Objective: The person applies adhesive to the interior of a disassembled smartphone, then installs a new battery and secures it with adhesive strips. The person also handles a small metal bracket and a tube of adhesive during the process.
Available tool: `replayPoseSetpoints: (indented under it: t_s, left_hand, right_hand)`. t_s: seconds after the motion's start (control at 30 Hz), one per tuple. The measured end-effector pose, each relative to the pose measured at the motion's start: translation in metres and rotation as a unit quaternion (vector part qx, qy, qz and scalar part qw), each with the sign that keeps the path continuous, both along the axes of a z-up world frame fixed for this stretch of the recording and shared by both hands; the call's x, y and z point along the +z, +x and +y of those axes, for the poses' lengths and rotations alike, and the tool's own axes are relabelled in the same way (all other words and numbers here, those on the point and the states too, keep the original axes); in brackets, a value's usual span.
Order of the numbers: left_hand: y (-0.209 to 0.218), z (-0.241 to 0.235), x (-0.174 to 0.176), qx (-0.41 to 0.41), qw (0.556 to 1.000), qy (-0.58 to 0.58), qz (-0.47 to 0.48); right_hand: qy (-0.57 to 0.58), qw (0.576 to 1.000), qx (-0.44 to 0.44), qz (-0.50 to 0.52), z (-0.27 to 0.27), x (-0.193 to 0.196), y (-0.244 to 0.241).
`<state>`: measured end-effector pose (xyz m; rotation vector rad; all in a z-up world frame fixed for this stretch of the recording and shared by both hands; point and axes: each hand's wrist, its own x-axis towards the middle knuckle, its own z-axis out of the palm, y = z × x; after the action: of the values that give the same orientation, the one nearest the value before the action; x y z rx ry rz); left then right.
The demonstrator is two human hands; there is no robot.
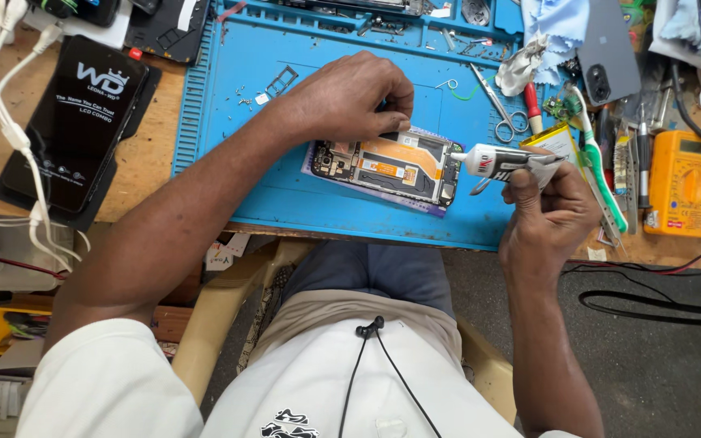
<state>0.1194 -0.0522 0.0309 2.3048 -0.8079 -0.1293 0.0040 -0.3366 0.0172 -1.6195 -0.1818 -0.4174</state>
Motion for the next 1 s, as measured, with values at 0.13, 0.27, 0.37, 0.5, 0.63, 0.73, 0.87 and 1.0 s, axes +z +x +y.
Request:
replayPoseSetpoints:
  t_s: [0.13, 0.27, 0.37, 0.5, 0.63, 0.73, 0.87, 1.0]
  left_hand:
    - [-0.005, -0.002, 0.017, 0.016, 0.998, -0.047, -0.032]
    - [-0.019, 0.015, 0.031, 0.033, 0.980, -0.164, -0.106]
    - [-0.055, 0.015, 0.027, 0.015, 0.970, -0.235, -0.058]
    - [-0.147, -0.017, 0.016, 0.017, 0.939, -0.342, 0.027]
    - [-0.172, -0.042, 0.027, 0.049, 0.784, -0.558, 0.266]
    - [-0.183, -0.034, 0.021, 0.106, 0.743, -0.620, 0.231]
    - [-0.173, 0.003, 0.007, 0.129, 0.754, -0.635, 0.110]
    - [-0.162, 0.027, -0.001, 0.147, 0.790, -0.587, 0.098]
  right_hand:
    - [0.217, 0.973, 0.048, 0.057, -0.003, 0.006, -0.001]
    - [0.401, 0.899, 0.128, 0.117, -0.001, 0.011, -0.020]
    - [0.468, 0.860, 0.144, 0.144, 0.010, 0.011, -0.038]
    - [0.458, 0.846, 0.106, 0.252, 0.044, 0.009, -0.078]
    - [0.388, 0.852, 0.220, 0.274, 0.082, 0.006, -0.069]
    - [0.136, 0.925, 0.239, 0.264, 0.064, 0.018, -0.048]
    - [-0.239, 0.971, -0.016, 0.014, -0.015, 0.051, 0.037]
    - [-0.453, 0.889, -0.030, -0.055, -0.045, 0.057, 0.103]
